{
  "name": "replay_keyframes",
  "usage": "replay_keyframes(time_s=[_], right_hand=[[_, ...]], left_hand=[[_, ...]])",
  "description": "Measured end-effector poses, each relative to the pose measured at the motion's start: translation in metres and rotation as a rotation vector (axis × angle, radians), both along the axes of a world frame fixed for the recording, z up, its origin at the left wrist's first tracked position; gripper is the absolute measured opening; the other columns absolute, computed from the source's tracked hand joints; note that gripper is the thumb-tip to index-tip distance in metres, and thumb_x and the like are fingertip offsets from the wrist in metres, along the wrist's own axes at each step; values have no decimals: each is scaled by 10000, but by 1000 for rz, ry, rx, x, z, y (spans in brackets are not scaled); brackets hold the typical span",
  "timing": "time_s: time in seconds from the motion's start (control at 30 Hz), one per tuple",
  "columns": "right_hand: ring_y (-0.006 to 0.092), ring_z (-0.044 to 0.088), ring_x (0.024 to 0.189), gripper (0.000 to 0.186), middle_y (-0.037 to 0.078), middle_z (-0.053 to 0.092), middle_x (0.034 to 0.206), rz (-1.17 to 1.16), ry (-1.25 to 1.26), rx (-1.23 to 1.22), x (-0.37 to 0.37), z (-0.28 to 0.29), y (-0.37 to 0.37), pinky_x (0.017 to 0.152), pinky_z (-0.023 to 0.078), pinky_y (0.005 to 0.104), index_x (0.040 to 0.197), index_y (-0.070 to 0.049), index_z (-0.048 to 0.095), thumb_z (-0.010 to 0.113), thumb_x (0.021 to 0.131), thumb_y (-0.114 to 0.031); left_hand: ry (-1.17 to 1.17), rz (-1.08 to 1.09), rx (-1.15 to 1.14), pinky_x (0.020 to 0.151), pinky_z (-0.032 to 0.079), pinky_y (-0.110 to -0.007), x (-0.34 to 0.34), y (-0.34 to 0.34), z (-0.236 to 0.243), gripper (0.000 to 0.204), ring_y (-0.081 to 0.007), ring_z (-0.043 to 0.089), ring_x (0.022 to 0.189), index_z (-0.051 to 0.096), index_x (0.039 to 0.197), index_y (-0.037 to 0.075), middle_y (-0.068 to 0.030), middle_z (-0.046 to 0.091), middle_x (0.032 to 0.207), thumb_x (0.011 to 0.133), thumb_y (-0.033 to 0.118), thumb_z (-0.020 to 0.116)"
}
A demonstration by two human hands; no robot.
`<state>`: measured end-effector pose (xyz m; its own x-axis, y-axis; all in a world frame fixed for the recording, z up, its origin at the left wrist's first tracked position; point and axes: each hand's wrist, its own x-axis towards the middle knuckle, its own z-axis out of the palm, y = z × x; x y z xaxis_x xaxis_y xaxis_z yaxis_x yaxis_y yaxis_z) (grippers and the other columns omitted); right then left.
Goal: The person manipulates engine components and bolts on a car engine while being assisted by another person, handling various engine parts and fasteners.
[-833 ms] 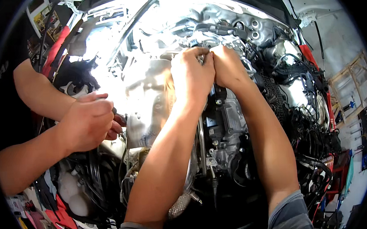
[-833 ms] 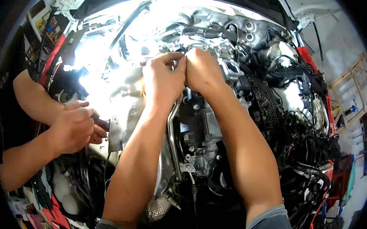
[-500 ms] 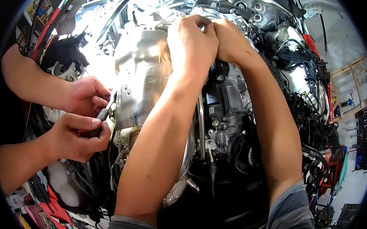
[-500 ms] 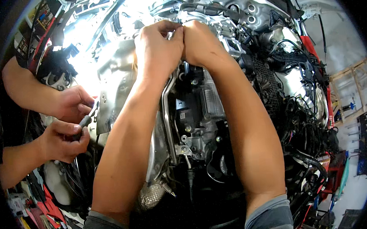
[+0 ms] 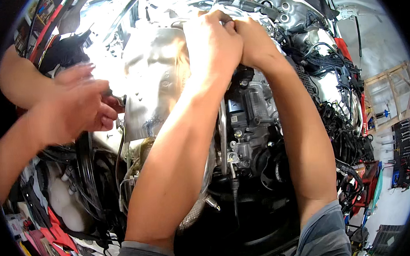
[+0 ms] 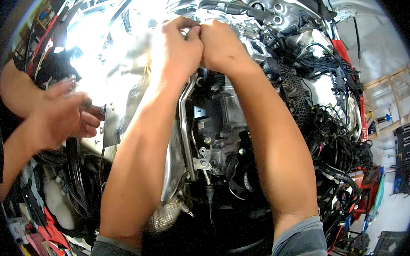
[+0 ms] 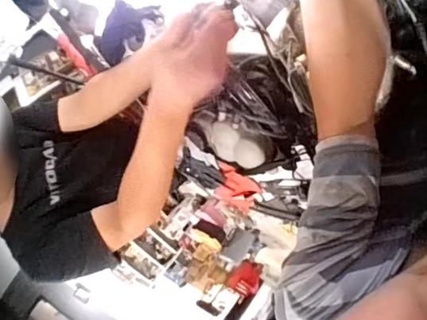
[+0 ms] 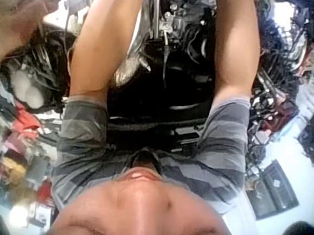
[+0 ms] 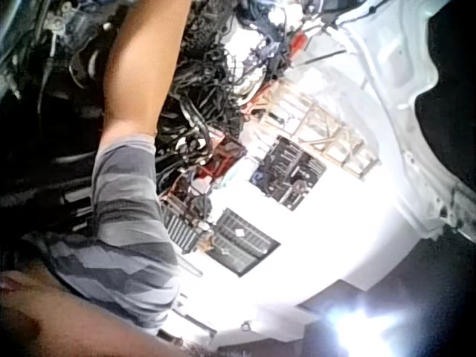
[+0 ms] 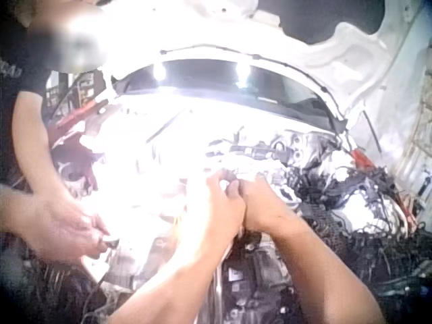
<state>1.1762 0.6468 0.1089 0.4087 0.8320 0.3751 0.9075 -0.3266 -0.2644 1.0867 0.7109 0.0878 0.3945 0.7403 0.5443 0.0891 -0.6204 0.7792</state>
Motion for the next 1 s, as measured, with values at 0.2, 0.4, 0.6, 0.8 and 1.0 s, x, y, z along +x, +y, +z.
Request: replay_keyframes(time_s=[0.2,0.4,0.6,0.8,1.0], right_hand=[[435,636,743,160,251,630,726,-40,-129,72,1,-4,0,674,520,457,748,12,661,590,760,-130],[443,626,825,166,276,633,820,327,296,270,-4,0,-9,694,513,450,853,32,655,575,731,-49],[430,641,844,161,273,649,842,45,-19,51,-6,3,-2,725,522,431,830,28,672,609,732,-83],[408,653,839,196,293,641,847,-181,-28,-65,-3,8,1,771,533,434,825,68,664,631,746,-109],[413,646,876,220,268,654,880,60,20,59,3,-10,0,797,523,445,885,22,674,650,722,-123]], left_hand=[[49,-57,-74,814,490,-382,-3,-1,4,217,-329,645,894,713,948,96,-187,674,939,845,253,604],[29,-64,-113,826,492,-374,-1,0,5,280,-323,650,903,712,955,73,-189,681,961,826,289,590],[67,-9,-133,791,497,-373,-6,-3,11,343,-307,664,834,719,942,68,-179,692,908,842,362,574],[115,-53,-229,706,495,-372,-6,-3,20,518,-268,639,667,728,896,69,-146,666,691,904,531,495],[57,-39,-223,702,491,-379,-5,-2,15,564,-268,626,655,735,879,76,-144,650,662,923,562,451]])
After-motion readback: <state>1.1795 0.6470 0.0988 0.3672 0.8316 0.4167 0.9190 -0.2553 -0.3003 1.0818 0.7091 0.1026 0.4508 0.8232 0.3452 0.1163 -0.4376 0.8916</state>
